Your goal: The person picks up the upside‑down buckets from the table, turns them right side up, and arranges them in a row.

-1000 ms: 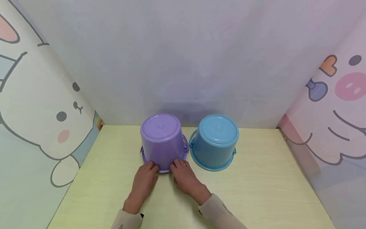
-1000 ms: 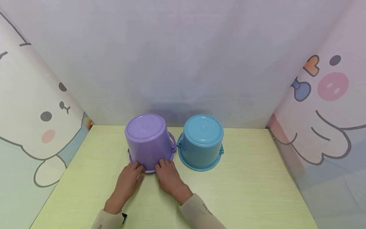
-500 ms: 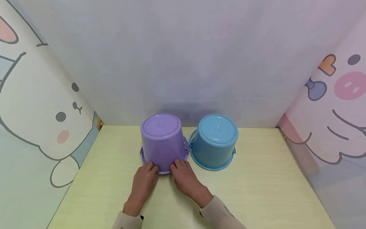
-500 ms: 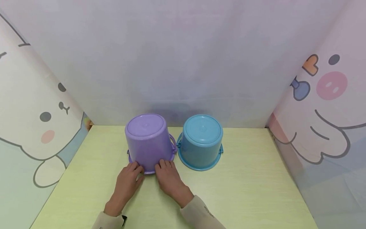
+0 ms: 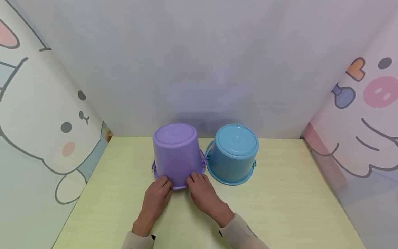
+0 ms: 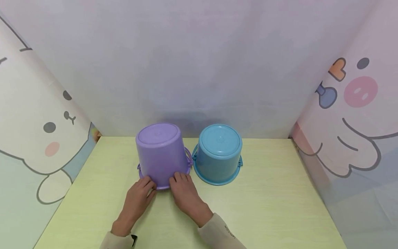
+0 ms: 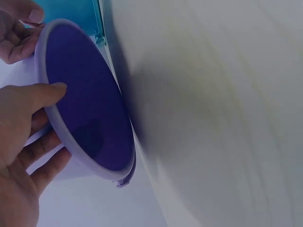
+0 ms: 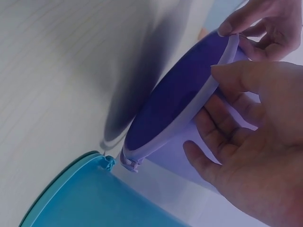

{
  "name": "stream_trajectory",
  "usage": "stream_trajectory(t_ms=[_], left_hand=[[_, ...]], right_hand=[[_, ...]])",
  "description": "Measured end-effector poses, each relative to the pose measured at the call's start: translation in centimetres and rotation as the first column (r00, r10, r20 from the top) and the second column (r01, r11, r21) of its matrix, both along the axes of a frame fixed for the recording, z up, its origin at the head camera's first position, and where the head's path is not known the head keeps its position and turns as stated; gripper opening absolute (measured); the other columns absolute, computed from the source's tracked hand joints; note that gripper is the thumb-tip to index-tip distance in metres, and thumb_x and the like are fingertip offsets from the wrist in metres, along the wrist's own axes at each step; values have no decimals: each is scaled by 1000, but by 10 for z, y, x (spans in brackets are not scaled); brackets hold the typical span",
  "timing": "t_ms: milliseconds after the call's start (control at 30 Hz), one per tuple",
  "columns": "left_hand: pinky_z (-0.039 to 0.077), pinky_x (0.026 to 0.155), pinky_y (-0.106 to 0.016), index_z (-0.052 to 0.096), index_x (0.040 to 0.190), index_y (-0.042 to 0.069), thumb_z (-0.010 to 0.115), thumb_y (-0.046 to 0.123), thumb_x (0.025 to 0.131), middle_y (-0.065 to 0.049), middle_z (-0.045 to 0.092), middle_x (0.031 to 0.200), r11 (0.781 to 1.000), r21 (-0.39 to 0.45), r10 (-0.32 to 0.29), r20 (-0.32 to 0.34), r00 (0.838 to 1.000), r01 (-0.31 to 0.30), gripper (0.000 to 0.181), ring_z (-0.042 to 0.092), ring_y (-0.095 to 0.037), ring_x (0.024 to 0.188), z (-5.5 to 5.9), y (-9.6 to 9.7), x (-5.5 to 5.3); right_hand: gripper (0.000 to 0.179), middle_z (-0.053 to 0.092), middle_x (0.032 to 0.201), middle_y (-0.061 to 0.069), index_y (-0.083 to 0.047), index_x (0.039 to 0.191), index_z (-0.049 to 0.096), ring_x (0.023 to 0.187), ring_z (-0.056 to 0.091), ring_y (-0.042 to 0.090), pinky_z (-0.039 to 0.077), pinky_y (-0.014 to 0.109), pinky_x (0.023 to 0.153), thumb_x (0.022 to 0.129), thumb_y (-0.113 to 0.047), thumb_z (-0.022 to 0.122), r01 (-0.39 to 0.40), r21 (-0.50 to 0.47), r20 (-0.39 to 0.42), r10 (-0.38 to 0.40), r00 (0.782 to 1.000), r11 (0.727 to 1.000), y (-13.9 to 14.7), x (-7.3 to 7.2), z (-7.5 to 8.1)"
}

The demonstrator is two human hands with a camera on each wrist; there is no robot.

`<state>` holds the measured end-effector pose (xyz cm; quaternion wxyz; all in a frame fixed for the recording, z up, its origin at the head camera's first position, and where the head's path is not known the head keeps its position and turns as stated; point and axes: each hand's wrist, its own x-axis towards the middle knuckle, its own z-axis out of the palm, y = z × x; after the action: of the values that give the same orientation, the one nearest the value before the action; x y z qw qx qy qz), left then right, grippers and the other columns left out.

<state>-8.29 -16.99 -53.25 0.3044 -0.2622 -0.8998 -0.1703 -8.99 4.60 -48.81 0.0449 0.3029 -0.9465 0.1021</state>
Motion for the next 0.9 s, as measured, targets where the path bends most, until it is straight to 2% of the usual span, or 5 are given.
stream_trajectory(t_ms=[167, 300, 567, 900], left_hand=[[50, 63, -36, 64, 82, 11, 91, -4, 70, -1, 57, 87, 1000, 14, -27, -11, 1000, 27, 33, 54, -17, 75, 6, 0, 1], [50, 64, -36, 65, 83, 10, 91, -5, 70, -2, 59, 87, 999, 21, -39, -25, 999, 40, 32, 55, -18, 75, 11, -1, 1], [52, 65, -38, 67, 86, 10, 92, -6, 68, -1, 61, 88, 998, 34, -42, -22, 999, 43, 35, 58, -19, 78, 19, -1, 3], [51, 62, -37, 67, 86, 10, 92, -8, 68, -2, 62, 89, 998, 41, -50, -50, 997, 52, 36, 58, -20, 77, 31, -4, 2]], right_hand=[[20, 54, 98, 1, -12, 108, 65, 89, 51, 18, 51, 32, 82, 95, -8, 80, 0, -55, 9, 1, 1000, 999, 1, -3, 1], [19, 54, 96, 0, -13, 104, 66, 86, 51, 16, 49, 29, 77, 94, -5, 80, -6, -103, -14, 5, 1000, 995, 2, -4, 2], [20, 56, 94, -1, -14, 100, 68, 85, 55, 15, 51, 28, 76, 91, -3, 82, -31, -201, -84, 15, 996, 979, 5, -6, 3], [14, 58, 94, -2, -14, 100, 70, 84, 57, 14, 53, 26, 77, 95, -6, 80, -50, -264, -105, 22, 994, 963, 6, -7, 9]])
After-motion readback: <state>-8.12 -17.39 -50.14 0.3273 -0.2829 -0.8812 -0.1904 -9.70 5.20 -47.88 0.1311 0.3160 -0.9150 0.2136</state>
